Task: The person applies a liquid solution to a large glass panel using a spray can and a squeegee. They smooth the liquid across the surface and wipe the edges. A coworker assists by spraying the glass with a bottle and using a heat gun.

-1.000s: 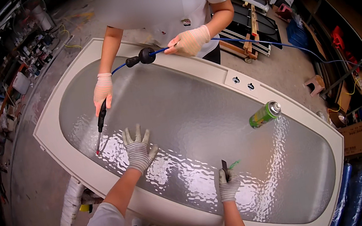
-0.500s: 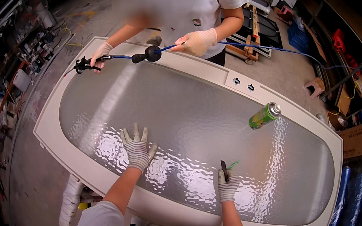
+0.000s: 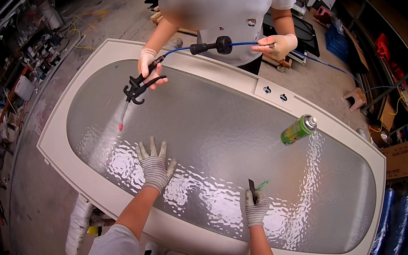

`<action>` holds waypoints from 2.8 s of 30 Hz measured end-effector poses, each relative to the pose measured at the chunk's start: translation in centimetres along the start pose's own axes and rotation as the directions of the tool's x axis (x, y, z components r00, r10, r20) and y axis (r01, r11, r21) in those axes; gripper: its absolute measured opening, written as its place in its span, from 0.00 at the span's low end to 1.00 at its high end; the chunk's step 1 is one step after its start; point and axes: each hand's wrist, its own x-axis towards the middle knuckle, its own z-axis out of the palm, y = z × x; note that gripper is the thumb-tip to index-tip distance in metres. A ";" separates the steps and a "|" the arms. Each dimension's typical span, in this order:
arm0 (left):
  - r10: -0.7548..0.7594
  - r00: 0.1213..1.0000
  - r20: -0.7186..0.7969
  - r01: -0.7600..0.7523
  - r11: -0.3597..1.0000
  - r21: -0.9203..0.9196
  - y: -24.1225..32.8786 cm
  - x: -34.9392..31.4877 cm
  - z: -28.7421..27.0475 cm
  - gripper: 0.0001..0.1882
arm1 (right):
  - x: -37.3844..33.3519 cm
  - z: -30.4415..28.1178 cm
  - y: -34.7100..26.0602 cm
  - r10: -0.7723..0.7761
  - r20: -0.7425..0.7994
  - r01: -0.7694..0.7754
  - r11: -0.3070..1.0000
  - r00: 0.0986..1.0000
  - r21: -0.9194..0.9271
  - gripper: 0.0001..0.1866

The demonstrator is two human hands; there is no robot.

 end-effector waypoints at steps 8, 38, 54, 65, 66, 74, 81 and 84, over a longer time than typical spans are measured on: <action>0.019 0.998 -0.062 -0.016 0.999 0.043 0.1 0.1 0.6 0.39 | 0.2 -0.2 0.1 -0.069 0.005 0.070 0.997 0.998 -0.016 0.12; 0.045 0.995 -0.091 -0.040 0.998 0.050 0.1 -0.5 0.2 0.40 | 0.7 0.0 -1.7 0.125 -0.001 -0.124 0.985 0.992 0.118 0.17; 0.237 0.957 -0.167 -0.230 0.971 0.062 1.3 -4.0 1.8 0.43 | 1.1 1.0 -0.4 -0.055 -0.074 0.038 0.976 0.996 -0.212 0.17; 0.429 0.901 -0.069 -0.428 0.903 0.019 4.9 -6.4 3.6 0.42 | 1.2 -0.6 -2.2 0.059 0.002 -0.058 0.985 0.998 -0.163 0.19; 0.437 0.897 -0.068 -0.436 0.899 0.033 4.7 -6.2 3.8 0.42 | 1.2 -0.7 -2.4 0.058 -0.001 -0.057 0.986 0.998 -0.155 0.19; 0.437 0.899 -0.023 -0.438 0.899 -0.007 5.3 -2.7 5.1 0.41 | 1.7 -1.1 -2.2 0.112 0.109 -0.091 0.979 0.988 -0.181 0.19; 0.420 0.903 -0.088 -0.423 0.906 -0.017 5.8 2.0 5.1 0.40 | 6.0 -0.2 -3.9 0.203 0.097 -0.198 0.978 0.974 -0.060 0.22; 0.427 0.895 -0.130 -0.436 0.899 -0.048 6.6 2.4 4.6 0.39 | 9.9 1.1 -4.9 0.316 0.109 -0.322 0.946 0.943 0.039 0.21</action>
